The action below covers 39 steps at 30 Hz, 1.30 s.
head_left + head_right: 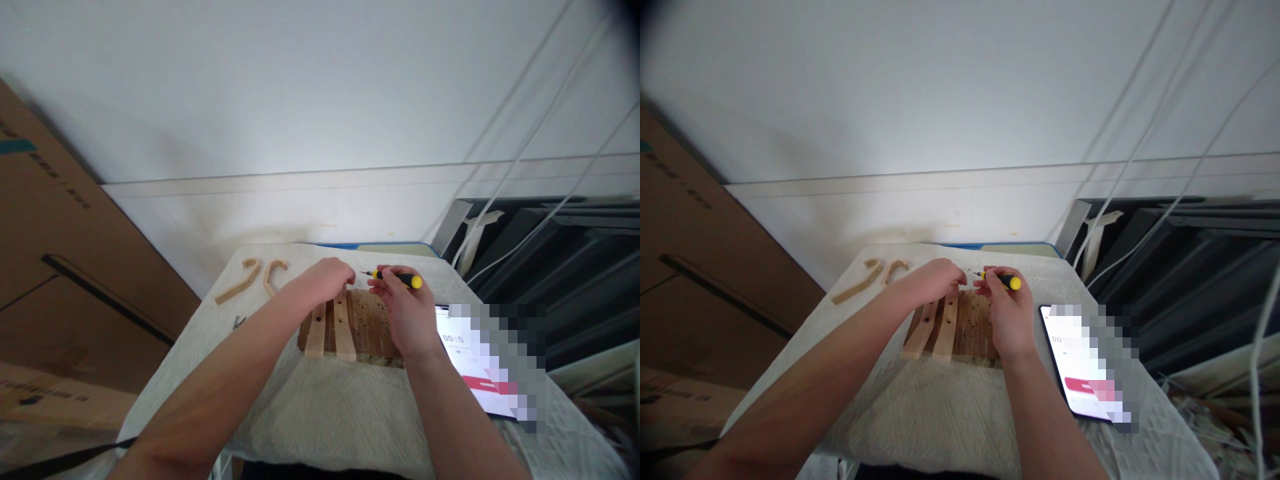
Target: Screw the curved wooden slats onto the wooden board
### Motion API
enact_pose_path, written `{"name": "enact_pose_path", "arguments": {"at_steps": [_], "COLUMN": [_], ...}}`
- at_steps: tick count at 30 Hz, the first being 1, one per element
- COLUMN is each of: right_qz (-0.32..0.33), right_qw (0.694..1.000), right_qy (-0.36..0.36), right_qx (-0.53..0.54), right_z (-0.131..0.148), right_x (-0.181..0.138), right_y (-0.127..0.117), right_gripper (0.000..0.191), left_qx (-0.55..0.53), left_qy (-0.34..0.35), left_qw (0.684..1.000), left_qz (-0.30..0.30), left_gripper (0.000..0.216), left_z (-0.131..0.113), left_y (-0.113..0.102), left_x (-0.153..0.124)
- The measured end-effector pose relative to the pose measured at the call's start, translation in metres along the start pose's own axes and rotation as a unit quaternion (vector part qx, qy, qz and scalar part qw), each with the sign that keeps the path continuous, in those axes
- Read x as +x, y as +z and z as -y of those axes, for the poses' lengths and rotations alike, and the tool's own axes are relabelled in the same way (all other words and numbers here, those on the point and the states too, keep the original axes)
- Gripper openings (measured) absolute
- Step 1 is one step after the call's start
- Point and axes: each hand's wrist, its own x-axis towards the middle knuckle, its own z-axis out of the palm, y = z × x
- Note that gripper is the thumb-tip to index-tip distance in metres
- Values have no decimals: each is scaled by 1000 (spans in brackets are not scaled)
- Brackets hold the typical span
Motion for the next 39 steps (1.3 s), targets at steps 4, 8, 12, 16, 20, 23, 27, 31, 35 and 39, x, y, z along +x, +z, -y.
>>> {"name": "enact_pose_path", "arguments": {"at_steps": [4,8,12,16,20,23,27,31,35,39], "right_qz": [-3,-1,-11,-10,26,79,136,211,219,224], "right_qw": [1000,1000,1000,999,998,992,974,965,964,970], "right_qy": [5,8,1,-13,-35,-90,-166,-135,-107,-59], "right_qx": [11,17,22,42,44,37,69,79,106,76], "right_z": [1,1,3,4,6,17,39,39,7,-35], "right_x": [0,0,0,-1,-3,-13,-49,-101,-141,-158], "right_y": [1,1,1,1,-1,3,36,89,127,138], "right_gripper": [22,22,22,21,19,15,13,10,10,11], "left_qx": [-3,-5,-46,-142,-223,-219,-211,-225,-252,-297], "left_qy": [1,-1,-10,5,-62,-138,-226,-295,-370,-363], "left_qw": [1000,1000,999,978,922,896,876,860,832,852], "left_qz": [1,5,-7,-154,-311,-359,-370,-349,-329,-232], "left_gripper": [32,31,46,52,41,37,22,17,19,23], "left_z": [1,0,-3,-1,13,28,44,53,57,57], "left_y": [2,0,-10,-26,-44,-55,-56,-37,3,47], "left_x": [1,-1,-9,-29,-67,-106,-162,-215,-258,-275]}}
